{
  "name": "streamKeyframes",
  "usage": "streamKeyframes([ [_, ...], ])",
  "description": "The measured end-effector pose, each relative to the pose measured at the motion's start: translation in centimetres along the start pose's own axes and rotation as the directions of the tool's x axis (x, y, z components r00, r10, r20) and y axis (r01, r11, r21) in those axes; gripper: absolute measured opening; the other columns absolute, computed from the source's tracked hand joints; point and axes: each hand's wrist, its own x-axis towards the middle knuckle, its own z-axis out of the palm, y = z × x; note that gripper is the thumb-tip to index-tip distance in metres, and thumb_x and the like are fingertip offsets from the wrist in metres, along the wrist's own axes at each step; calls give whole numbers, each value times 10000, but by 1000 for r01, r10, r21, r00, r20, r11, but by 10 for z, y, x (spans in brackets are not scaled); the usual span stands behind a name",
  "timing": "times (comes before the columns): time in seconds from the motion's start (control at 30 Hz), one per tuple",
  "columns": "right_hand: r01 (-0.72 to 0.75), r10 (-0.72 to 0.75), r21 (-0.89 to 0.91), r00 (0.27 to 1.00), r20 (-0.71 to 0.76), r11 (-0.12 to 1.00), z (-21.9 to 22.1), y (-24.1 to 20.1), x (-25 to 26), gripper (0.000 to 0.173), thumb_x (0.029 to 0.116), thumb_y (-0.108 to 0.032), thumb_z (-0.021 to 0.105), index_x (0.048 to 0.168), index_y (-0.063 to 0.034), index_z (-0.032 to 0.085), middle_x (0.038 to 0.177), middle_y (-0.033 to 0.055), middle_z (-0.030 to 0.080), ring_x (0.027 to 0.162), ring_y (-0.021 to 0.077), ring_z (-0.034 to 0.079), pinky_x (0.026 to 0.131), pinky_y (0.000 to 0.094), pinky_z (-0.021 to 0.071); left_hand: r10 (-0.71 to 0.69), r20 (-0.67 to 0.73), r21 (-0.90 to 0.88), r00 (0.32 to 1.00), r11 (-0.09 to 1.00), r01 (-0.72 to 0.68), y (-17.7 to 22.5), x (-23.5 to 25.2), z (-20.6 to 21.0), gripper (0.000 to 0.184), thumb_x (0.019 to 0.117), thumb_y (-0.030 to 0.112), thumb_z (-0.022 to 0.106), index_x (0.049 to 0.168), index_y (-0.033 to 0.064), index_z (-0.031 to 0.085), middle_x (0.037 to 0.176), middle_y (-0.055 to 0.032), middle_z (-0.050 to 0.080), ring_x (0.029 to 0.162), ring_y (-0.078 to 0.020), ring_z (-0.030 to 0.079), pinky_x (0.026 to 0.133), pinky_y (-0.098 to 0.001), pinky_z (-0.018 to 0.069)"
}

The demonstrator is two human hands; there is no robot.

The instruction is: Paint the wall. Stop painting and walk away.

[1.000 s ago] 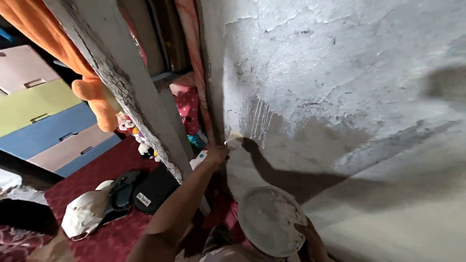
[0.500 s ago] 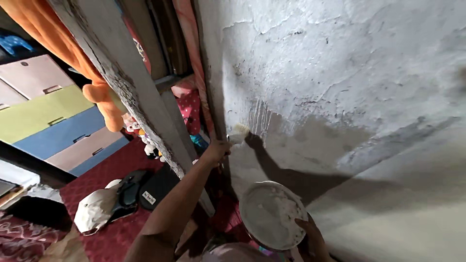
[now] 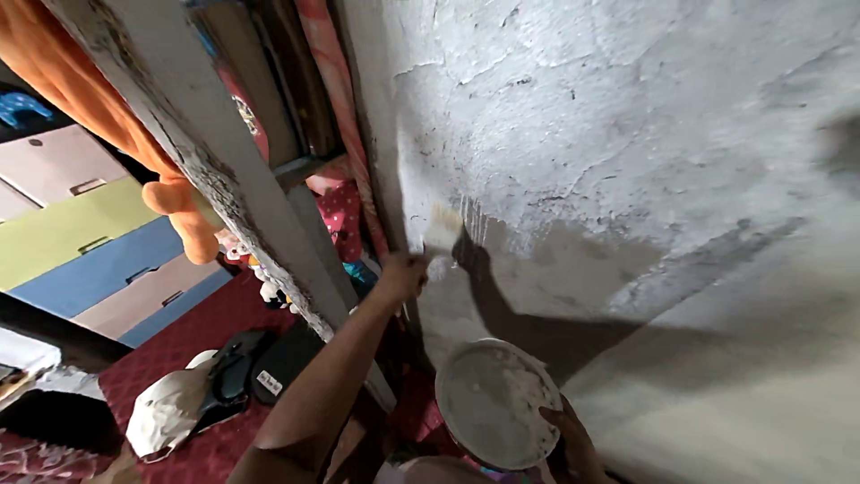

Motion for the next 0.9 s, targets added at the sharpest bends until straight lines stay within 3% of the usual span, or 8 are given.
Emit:
streamKeyframes([
  [0.13,31,-32,-36,999,-21,999,-13,5,2,688,877,-123,564,1526,-45,349,1221,77,640,956,82,697,766,279,618,-91,34,258,995,963,79,-12,0,-1,354,1095,296,480,1169,-8,645,833,-73,621,576,-95,481,540,-260,420],
  [0.23,31,-34,-39,997,-69,999,-8,-4,-1,671,890,-112,538,1524,-49,328,1188,56,634,925,48,689,751,253,609,89,-65,287,994,956,-67,32,-4,-22,357,1087,301,503,1215,6,658,892,-149,671,695,-214,610,664,-410,541],
  [0.4,31,-29,19,998,-56,999,-7,-9,0,688,872,-109,547,1522,-68,326,1171,40,655,918,58,703,742,260,622,391,-258,330,884,895,-299,77,-12,-34,301,1070,263,548,1211,49,706,760,-39,655,554,-97,524,529,-278,458],
  [0.47,24,-22,30,999,-48,999,-7,-8,-1,677,867,-114,549,1510,-69,344,1165,33,662,919,58,704,746,258,620,455,-238,473,858,826,-307,57,-20,-17,324,1062,228,557,1322,65,659,891,-153,700,698,-254,644,666,-454,552],
  [0.6,23,-23,15,999,-25,1000,-9,0,0,706,861,-106,559,1523,-48,322,1185,55,647,940,70,702,758,268,619,94,-54,769,994,639,-19,4,-15,19,420,1075,293,488,1478,189,541,1202,-226,677,1112,-427,655,935,-630,505],
  [0.7,12,-13,-12,1000,-26,1000,-13,3,0,697,874,-116,558,1530,-49,331,1210,72,643,953,83,698,765,279,617,-24,-59,824,998,563,62,17,-15,11,394,1076,319,478,1433,192,587,1233,-206,669,1144,-419,639,926,-637,500],
  [0.8,29,-30,-29,999,-46,999,-10,0,-3,663,888,-103,543,1517,-44,343,1174,61,651,912,65,702,744,255,615,189,-148,805,971,594,7,58,-24,-13,353,1068,299,512,1372,174,643,1135,-225,699,1053,-451,665,864,-674,509],
  [0.9,34,-34,-12,999,-41,999,-6,-5,-4,664,893,-99,536,1524,-58,334,1189,63,648,923,67,704,746,257,617,432,-246,792,868,606,-78,84,-27,-23,385,1058,250,539,1428,167,608,1109,-246,692,1014,-442,675,864,-633,520],
])
